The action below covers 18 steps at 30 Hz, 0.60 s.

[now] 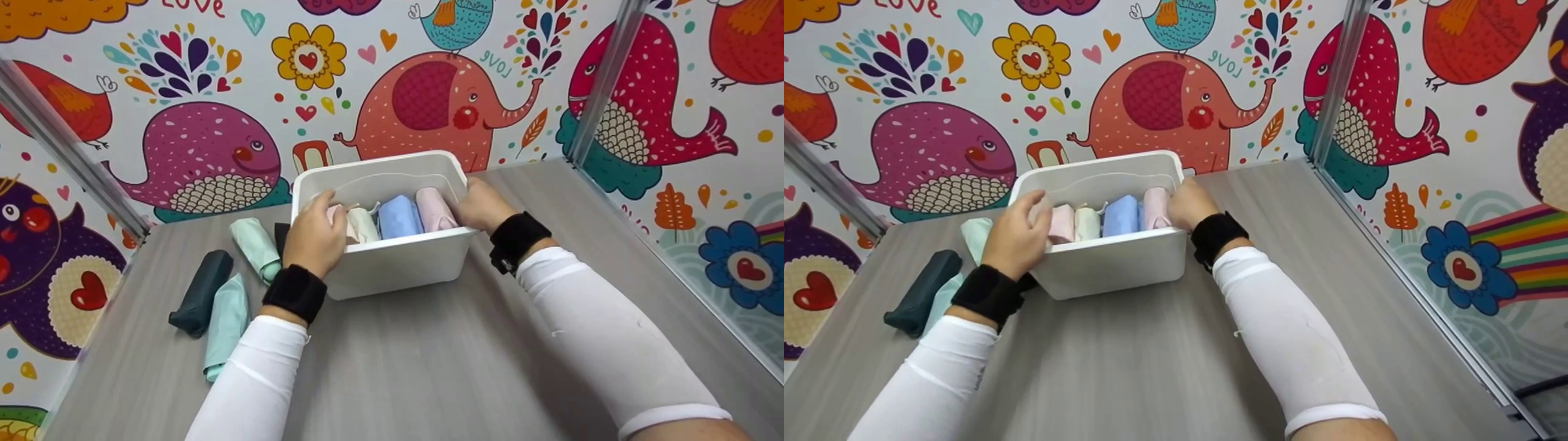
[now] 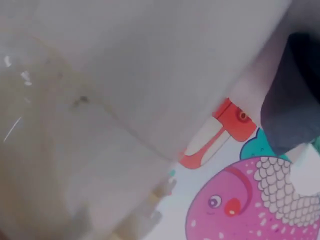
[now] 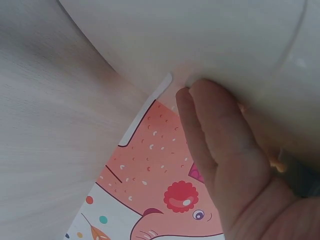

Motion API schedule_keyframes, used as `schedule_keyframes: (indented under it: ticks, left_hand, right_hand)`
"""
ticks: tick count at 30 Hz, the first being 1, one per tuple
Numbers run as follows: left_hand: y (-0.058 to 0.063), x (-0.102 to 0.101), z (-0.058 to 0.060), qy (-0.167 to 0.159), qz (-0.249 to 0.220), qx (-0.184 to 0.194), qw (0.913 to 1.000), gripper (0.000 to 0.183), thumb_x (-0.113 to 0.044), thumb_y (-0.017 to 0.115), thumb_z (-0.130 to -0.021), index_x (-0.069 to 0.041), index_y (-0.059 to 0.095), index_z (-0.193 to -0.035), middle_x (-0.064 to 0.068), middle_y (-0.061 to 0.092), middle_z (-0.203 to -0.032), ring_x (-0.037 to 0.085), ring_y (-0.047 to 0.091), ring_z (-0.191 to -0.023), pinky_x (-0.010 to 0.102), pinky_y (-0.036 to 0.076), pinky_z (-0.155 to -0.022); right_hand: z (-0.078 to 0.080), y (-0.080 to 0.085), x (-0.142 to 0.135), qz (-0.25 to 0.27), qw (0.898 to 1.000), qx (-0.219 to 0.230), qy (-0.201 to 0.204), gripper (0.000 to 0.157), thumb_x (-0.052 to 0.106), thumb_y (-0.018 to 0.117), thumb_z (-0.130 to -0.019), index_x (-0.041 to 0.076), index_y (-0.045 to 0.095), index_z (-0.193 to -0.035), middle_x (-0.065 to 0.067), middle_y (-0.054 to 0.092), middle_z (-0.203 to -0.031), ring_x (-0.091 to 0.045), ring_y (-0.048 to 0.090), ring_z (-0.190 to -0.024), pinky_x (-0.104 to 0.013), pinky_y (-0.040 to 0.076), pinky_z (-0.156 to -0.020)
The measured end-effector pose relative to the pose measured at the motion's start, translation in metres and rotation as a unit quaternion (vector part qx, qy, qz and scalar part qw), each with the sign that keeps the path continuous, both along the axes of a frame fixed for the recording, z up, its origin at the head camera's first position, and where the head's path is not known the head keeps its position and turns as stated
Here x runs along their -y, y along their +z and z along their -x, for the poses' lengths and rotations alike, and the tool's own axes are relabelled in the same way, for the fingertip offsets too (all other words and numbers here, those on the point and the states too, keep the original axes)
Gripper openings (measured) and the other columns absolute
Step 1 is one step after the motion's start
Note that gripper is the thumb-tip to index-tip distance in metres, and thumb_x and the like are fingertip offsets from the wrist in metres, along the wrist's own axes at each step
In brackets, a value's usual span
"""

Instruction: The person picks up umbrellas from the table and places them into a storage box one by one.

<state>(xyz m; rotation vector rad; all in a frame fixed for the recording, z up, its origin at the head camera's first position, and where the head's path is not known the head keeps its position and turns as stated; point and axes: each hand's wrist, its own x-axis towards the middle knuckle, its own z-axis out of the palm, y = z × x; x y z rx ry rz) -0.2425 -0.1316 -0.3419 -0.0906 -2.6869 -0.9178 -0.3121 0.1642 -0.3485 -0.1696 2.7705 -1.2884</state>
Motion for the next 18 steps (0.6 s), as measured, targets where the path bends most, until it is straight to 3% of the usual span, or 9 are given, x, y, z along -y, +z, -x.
schedule_keyframes:
  ticks: [4,8,12,18]
  left_hand:
    - [-0.006,0.022,-0.007,0.027,-0.05,-0.05,0.9971,0.052,-0.032,0.043,-0.11,-0.007,0.048,-0.156,0.017,0.05,-0.16,0.036,0.046,-0.15,0.052,0.033,-0.125]
    - [-0.011,0.051,-0.014,0.078,-0.055,-0.063,0.9935,0.052,-0.03,0.041,-0.111,-0.009,0.044,-0.159,0.018,0.046,-0.162,0.04,0.044,-0.15,0.057,0.031,-0.125]
    - [-0.018,0.076,-0.021,0.119,-0.025,-0.023,0.9923,0.057,-0.031,0.042,-0.11,-0.008,0.037,-0.162,0.024,0.043,-0.162,0.046,0.045,-0.147,0.063,0.03,-0.122]
    - [-0.039,0.101,-0.033,0.146,0.016,0.075,0.9862,0.068,-0.034,0.047,-0.106,-0.004,0.027,-0.164,0.032,0.036,-0.162,0.052,0.036,-0.149,0.071,0.026,-0.118]
  right_hand:
    - [0.0,0.0,0.001,-0.007,1.0,-0.003,-0.001,0.047,0.035,0.061,-0.103,0.0,0.062,-0.135,-0.02,0.071,-0.123,-0.03,0.061,-0.105,-0.051,0.049,-0.106]
    - [0.0,0.0,0.002,-0.014,1.0,-0.01,-0.003,0.046,0.031,0.062,-0.101,-0.002,0.062,-0.132,-0.021,0.071,-0.12,-0.03,0.061,-0.102,-0.05,0.05,-0.103]
    - [-0.001,0.001,0.002,-0.015,1.0,-0.011,-0.009,0.045,0.027,0.063,-0.1,-0.003,0.062,-0.132,-0.022,0.071,-0.118,-0.031,0.061,-0.101,-0.051,0.05,-0.103]
    - [-0.001,0.001,0.002,-0.008,1.0,0.001,-0.012,0.043,0.024,0.063,-0.1,-0.003,0.061,-0.134,-0.022,0.07,-0.122,-0.031,0.061,-0.105,-0.052,0.049,-0.106]
